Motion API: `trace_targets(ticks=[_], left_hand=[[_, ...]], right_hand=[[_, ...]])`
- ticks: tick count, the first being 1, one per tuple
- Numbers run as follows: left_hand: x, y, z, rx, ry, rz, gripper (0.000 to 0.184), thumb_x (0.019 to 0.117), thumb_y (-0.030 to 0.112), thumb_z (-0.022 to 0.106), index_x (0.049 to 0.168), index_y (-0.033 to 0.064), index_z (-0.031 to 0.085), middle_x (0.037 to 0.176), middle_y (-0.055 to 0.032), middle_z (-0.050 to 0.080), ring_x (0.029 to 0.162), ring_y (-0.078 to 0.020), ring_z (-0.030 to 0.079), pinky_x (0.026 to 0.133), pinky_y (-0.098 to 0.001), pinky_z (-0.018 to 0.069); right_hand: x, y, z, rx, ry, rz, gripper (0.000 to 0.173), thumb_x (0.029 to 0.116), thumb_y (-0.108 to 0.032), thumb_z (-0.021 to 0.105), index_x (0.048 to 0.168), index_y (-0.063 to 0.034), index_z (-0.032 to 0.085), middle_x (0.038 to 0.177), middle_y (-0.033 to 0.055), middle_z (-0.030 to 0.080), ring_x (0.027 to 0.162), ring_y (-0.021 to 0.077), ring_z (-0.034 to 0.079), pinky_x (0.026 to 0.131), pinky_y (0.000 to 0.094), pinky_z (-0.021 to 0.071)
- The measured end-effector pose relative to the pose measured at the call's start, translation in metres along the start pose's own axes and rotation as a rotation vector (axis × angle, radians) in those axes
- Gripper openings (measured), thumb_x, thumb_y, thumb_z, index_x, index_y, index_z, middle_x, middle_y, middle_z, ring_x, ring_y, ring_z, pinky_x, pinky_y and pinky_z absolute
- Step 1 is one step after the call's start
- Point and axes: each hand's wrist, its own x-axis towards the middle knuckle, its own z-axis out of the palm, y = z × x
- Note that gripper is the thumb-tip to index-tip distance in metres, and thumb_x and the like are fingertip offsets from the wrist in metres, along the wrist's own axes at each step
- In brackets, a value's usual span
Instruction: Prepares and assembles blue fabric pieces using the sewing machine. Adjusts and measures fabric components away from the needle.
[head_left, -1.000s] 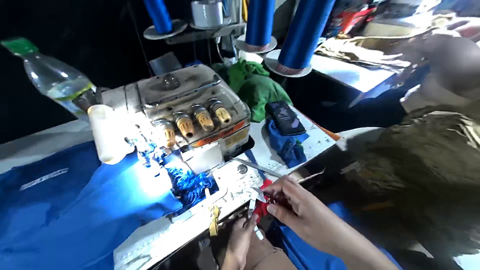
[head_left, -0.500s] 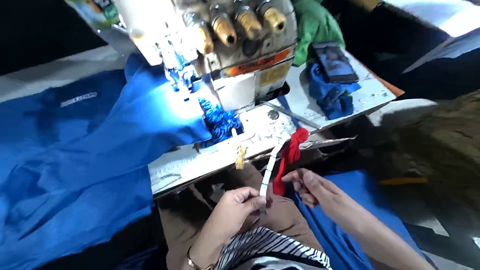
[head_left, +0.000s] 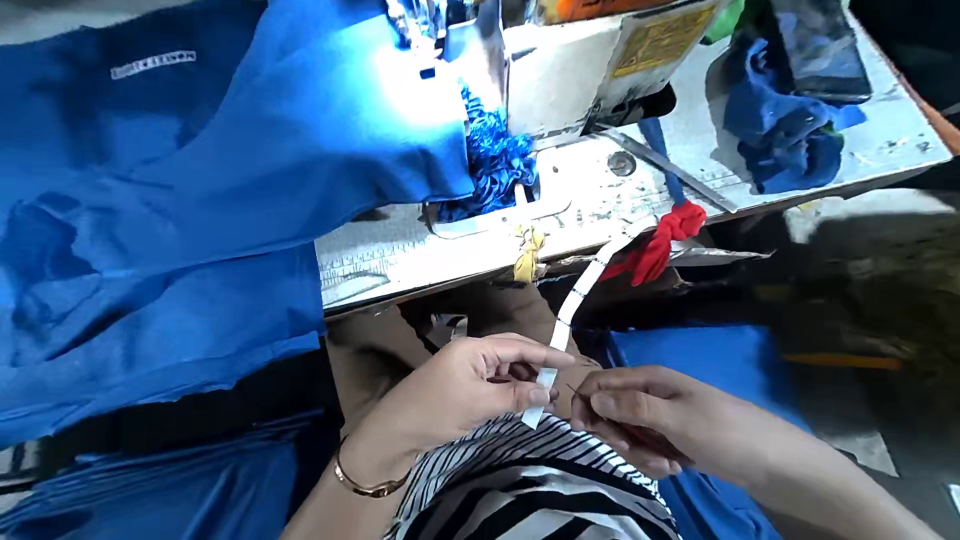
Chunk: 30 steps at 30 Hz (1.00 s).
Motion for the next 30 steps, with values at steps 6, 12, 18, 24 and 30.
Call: trace_targets(ticks=[6,12,18,24,30], left_hand=[[-0.003,0.005,-0.005,0.079,-0.14,0.02,0.038,0.0925,0.004,0.07,0.13,0.0118,0.07,0.123,-0.0015,0.066,0.089,-0.0053,0.066,0.077,-0.0199,0.058],[-0.002,0.005,-0.004,0.109,-0.156,0.003,0.035,0.0923,0.002,0.07,0.127,0.0087,0.071,0.123,-0.0024,0.066,0.091,-0.0059,0.067,0.079,-0.021,0.059],[-0.002,0.006,-0.004,0.183,-0.141,-0.014,0.035,0.0928,0.005,0.071,0.127,0.0114,0.071,0.123,0.0004,0.066,0.089,-0.0038,0.067,0.078,-0.0196,0.0587],[-0.001,0.009,-0.003,0.232,-0.126,-0.034,0.035,0.0925,0.005,0.071,0.127,0.0128,0.071,0.122,0.0013,0.066,0.087,-0.0022,0.066,0.076,-0.018,0.0578],[0.0,0.009,-0.001,0.215,-0.119,-0.049,0.035,0.0925,0.005,0.071,0.126,0.0125,0.071,0.12,0.0012,0.066,0.085,-0.0017,0.066,0.075,-0.0172,0.0574]], right_hand=[[0.008,-0.006,0.003,0.088,-0.109,0.119,0.027,0.1045,-0.037,0.052,0.107,-0.017,0.07,0.072,-0.0101,0.058,0.049,-0.0044,0.049,0.044,0.0116,0.0441],[0.013,-0.009,0.008,0.115,-0.114,0.162,0.026,0.1048,-0.037,0.051,0.103,-0.0179,0.069,0.07,-0.0103,0.057,0.048,-0.0045,0.05,0.044,0.0116,0.0452],[0.016,-0.006,0.008,0.152,-0.11,0.156,0.026,0.1046,-0.038,0.053,0.101,-0.0177,0.069,0.07,-0.0096,0.056,0.048,-0.0041,0.05,0.044,0.0119,0.0458],[0.017,-0.008,0.009,0.152,-0.098,0.175,0.024,0.1041,-0.037,0.054,0.1,-0.0178,0.068,0.07,-0.0095,0.056,0.048,-0.0043,0.049,0.044,0.0111,0.0448],[0.018,-0.008,0.009,0.149,-0.086,0.191,0.025,0.1043,-0.036,0.053,0.098,-0.0174,0.069,0.069,-0.009,0.056,0.047,-0.0041,0.049,0.043,0.0114,0.0442]])
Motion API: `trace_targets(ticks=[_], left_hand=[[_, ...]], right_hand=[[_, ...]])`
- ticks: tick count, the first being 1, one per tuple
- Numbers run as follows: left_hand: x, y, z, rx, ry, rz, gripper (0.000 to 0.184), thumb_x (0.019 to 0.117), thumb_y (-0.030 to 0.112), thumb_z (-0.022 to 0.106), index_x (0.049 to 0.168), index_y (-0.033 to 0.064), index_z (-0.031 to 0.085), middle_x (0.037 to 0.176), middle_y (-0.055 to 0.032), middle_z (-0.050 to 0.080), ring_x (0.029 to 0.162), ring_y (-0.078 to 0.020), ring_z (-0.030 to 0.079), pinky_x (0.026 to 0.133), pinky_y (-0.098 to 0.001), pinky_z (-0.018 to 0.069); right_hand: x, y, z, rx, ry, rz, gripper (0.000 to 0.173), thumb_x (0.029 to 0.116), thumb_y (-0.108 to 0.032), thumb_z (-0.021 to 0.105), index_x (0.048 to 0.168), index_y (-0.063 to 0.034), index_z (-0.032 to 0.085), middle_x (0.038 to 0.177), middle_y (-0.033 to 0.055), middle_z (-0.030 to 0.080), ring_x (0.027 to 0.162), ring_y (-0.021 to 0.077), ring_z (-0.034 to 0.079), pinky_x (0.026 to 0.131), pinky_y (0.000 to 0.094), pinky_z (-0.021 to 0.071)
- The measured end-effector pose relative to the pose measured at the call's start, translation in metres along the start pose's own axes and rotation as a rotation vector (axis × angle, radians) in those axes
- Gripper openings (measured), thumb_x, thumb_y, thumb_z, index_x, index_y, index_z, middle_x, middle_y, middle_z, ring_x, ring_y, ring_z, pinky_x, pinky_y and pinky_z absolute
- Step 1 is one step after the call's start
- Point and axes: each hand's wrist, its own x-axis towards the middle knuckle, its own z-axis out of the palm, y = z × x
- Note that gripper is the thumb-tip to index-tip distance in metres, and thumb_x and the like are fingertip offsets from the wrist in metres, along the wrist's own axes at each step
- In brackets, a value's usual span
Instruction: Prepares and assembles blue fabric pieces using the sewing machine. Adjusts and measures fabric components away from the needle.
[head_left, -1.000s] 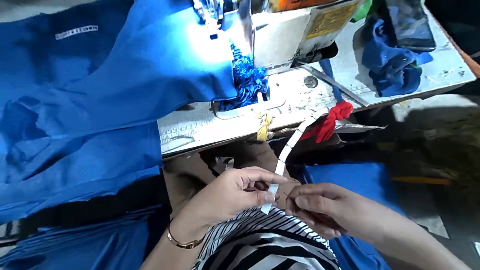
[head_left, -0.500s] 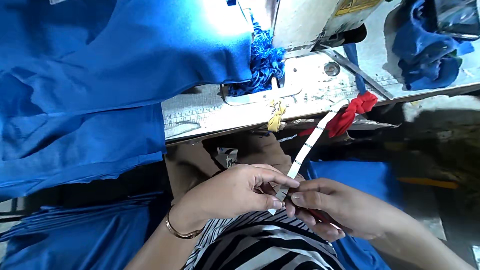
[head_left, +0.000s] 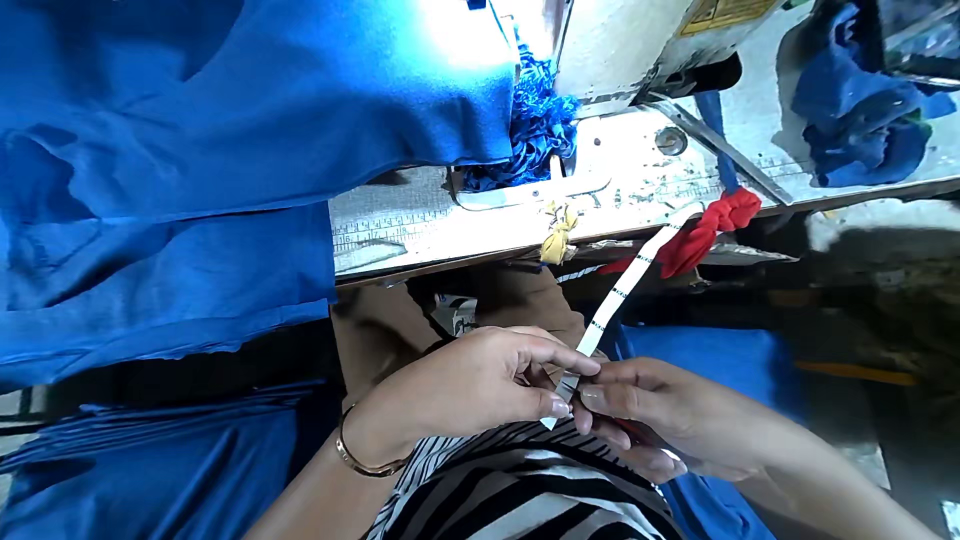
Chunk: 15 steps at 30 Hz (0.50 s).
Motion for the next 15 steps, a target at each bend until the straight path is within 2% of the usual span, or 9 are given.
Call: trace_targets(ticks=[11,15], left_hand=[[0.0004,0.0001,-0.0009,-0.034,-0.003,-0.007,0.035,0.0923,0.004,0.071,0.126,0.0105,0.071,0.12,0.0001,0.066,0.086,-0.0033,0.066,0.076,-0.0186,0.0581],[0.002,0.0019,-0.0013,-0.006,-0.015,0.002,0.036,0.0922,0.005,0.071,0.127,0.0123,0.071,0.122,-0.0002,0.065,0.084,-0.0027,0.065,0.074,-0.0178,0.0577]], right_hand=[[0.0012,0.0027,-0.0015,0.042,-0.017,-0.021,0.024,0.1036,-0.036,0.056,0.098,-0.0171,0.069,0.07,-0.0091,0.057,0.048,-0.004,0.05,0.044,0.0118,0.0461],[0.002,0.0037,-0.0018,0.044,-0.012,-0.023,0.024,0.1051,-0.033,0.053,0.095,-0.0165,0.067,0.067,-0.0093,0.054,0.046,-0.0048,0.047,0.043,0.0109,0.0433]])
